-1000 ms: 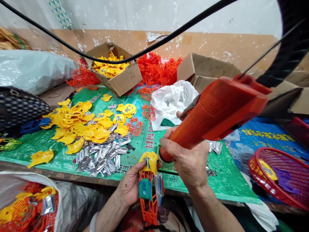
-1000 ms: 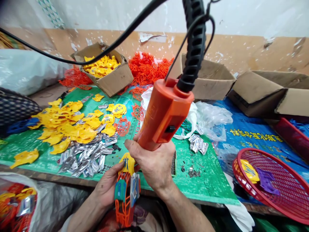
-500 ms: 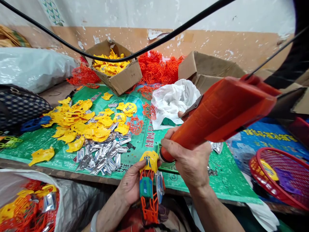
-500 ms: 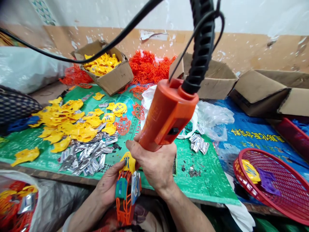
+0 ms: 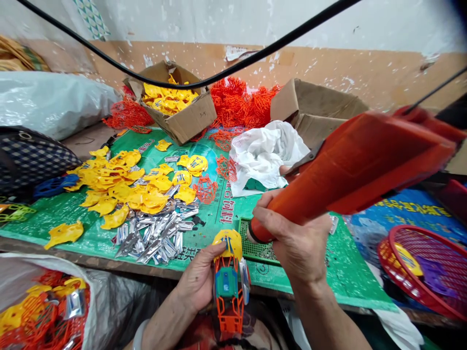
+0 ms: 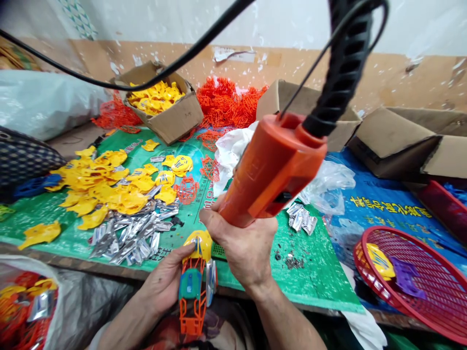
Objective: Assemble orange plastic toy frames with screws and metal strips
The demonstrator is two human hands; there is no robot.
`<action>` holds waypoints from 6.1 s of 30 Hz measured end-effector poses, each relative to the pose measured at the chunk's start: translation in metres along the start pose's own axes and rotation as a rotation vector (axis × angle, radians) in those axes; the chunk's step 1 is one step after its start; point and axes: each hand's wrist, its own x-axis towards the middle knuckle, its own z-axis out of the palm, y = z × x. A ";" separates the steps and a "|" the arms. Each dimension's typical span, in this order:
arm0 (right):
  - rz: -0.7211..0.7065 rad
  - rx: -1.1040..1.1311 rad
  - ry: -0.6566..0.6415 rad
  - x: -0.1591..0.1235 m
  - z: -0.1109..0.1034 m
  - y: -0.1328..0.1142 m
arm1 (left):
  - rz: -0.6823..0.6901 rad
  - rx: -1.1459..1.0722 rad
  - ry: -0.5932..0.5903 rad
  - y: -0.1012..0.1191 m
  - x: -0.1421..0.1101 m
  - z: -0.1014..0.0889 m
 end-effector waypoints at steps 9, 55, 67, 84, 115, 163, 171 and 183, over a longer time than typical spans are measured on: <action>-0.089 0.034 -0.072 0.000 -0.001 -0.004 | 0.113 0.172 -0.014 -0.012 -0.005 0.003; -0.011 -0.045 -0.249 -0.012 -0.004 0.021 | 0.171 0.198 -0.044 -0.016 -0.001 0.004; -0.054 0.006 -0.216 -0.012 -0.005 0.023 | 0.197 0.272 -0.026 -0.018 -0.003 0.007; -0.073 0.068 -0.245 -0.015 -0.011 0.025 | 0.264 0.351 0.003 -0.023 -0.005 0.008; -0.072 -0.132 0.054 0.031 -0.015 0.067 | 0.172 0.403 -0.083 0.000 -0.001 -0.015; 0.032 0.191 -0.200 -0.007 -0.010 0.018 | 0.186 0.252 -0.054 -0.002 0.006 -0.012; 0.018 0.177 -0.218 -0.008 -0.011 0.026 | 0.186 0.264 -0.061 -0.001 0.004 -0.011; -0.036 -0.011 -0.272 -0.013 -0.018 0.039 | 0.211 0.225 -0.057 -0.004 0.005 -0.007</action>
